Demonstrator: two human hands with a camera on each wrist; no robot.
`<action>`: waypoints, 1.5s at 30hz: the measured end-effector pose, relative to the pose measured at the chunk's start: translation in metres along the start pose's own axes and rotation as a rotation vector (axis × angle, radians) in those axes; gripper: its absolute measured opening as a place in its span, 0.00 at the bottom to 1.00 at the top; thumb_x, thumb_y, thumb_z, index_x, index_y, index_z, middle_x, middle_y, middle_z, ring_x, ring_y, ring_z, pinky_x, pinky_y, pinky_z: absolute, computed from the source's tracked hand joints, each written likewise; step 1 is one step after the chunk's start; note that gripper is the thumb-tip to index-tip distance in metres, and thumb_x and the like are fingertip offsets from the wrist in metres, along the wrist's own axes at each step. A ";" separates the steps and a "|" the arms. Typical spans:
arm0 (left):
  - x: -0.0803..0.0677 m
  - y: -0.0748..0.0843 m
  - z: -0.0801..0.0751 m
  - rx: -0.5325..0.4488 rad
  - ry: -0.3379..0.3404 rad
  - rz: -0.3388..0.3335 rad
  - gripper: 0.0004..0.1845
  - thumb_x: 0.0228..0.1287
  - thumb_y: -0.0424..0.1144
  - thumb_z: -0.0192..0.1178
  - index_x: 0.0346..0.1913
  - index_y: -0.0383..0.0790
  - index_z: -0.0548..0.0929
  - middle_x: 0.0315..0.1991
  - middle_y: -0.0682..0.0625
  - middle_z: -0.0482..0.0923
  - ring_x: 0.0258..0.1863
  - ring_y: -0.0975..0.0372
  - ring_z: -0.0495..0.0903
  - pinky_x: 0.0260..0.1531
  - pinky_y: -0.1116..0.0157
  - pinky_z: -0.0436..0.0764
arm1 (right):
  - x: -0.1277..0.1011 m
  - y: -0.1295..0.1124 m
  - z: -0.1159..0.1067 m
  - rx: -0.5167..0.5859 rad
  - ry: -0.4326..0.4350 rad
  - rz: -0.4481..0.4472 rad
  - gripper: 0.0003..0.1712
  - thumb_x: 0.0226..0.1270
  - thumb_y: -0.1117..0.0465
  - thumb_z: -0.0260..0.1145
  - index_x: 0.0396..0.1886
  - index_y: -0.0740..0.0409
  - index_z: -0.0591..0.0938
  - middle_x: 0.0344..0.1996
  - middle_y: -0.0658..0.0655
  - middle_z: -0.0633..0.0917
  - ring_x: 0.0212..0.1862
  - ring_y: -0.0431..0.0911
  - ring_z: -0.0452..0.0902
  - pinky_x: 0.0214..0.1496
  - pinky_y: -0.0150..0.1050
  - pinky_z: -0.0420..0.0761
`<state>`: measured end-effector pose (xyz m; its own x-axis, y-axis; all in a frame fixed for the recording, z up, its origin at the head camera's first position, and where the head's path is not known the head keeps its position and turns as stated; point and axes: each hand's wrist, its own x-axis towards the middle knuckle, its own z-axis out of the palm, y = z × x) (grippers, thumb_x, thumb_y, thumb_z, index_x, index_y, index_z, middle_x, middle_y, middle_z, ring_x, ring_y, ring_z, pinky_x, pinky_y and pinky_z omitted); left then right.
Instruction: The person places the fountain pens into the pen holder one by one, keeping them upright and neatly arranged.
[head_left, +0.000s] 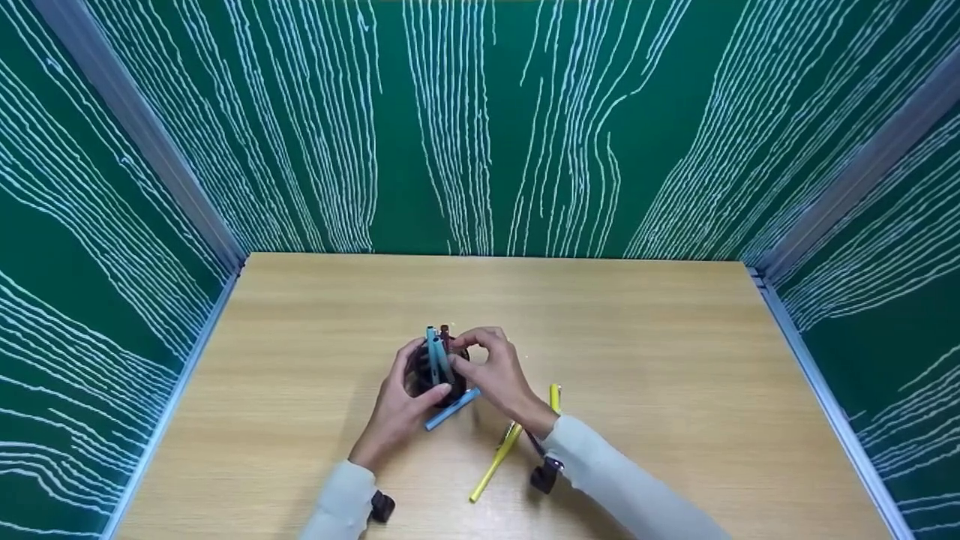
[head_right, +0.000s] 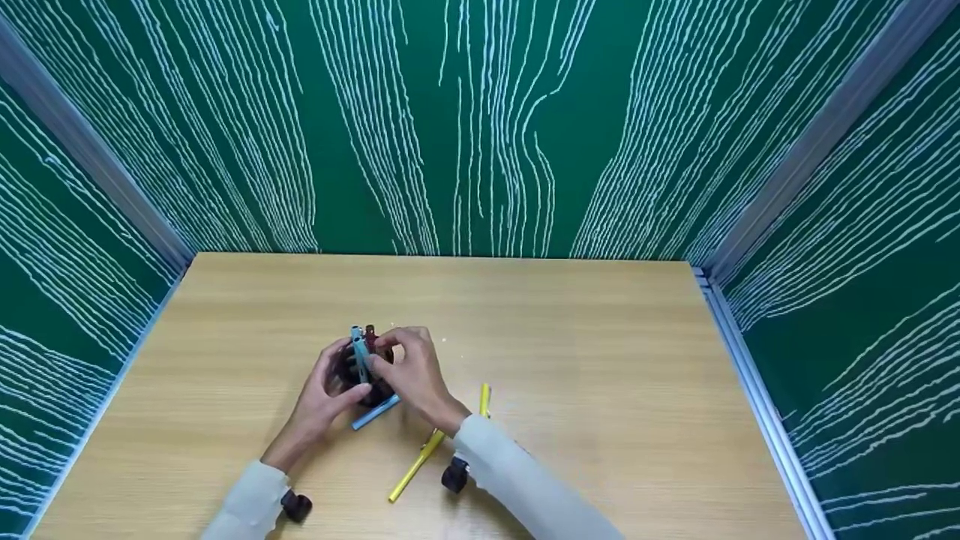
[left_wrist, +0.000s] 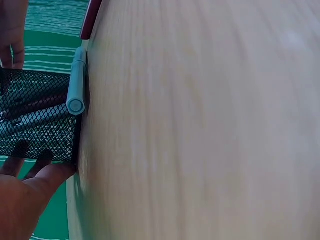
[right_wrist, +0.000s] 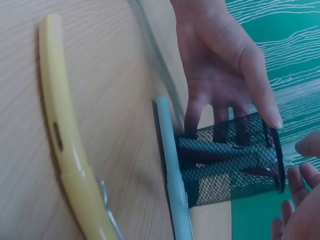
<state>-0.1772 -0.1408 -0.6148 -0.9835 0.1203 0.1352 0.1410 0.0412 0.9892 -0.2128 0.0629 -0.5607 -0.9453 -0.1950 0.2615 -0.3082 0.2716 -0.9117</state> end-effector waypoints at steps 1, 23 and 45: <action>0.000 0.000 0.000 -0.005 -0.002 -0.001 0.44 0.69 0.38 0.78 0.82 0.50 0.67 0.76 0.42 0.75 0.75 0.48 0.73 0.78 0.45 0.69 | -0.001 0.000 -0.002 0.002 0.005 -0.002 0.09 0.67 0.64 0.81 0.45 0.54 0.92 0.46 0.50 0.88 0.59 0.50 0.77 0.69 0.56 0.73; -0.003 0.002 -0.001 -0.032 -0.011 -0.032 0.45 0.68 0.39 0.79 0.83 0.54 0.67 0.78 0.42 0.71 0.78 0.47 0.70 0.79 0.45 0.69 | -0.032 0.033 -0.061 -0.037 0.140 0.068 0.08 0.68 0.66 0.80 0.43 0.54 0.91 0.43 0.53 0.92 0.57 0.50 0.79 0.67 0.54 0.74; -0.003 0.002 -0.001 -0.018 -0.009 -0.044 0.45 0.69 0.41 0.78 0.84 0.51 0.65 0.78 0.41 0.70 0.79 0.45 0.70 0.80 0.46 0.68 | -0.066 0.067 -0.098 0.037 0.231 0.280 0.12 0.68 0.69 0.79 0.48 0.67 0.89 0.46 0.62 0.88 0.55 0.58 0.85 0.70 0.55 0.80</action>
<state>-0.1743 -0.1417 -0.6131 -0.9876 0.1280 0.0911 0.0956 0.0290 0.9950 -0.1815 0.1869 -0.6084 -0.9930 0.1015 0.0608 -0.0338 0.2491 -0.9679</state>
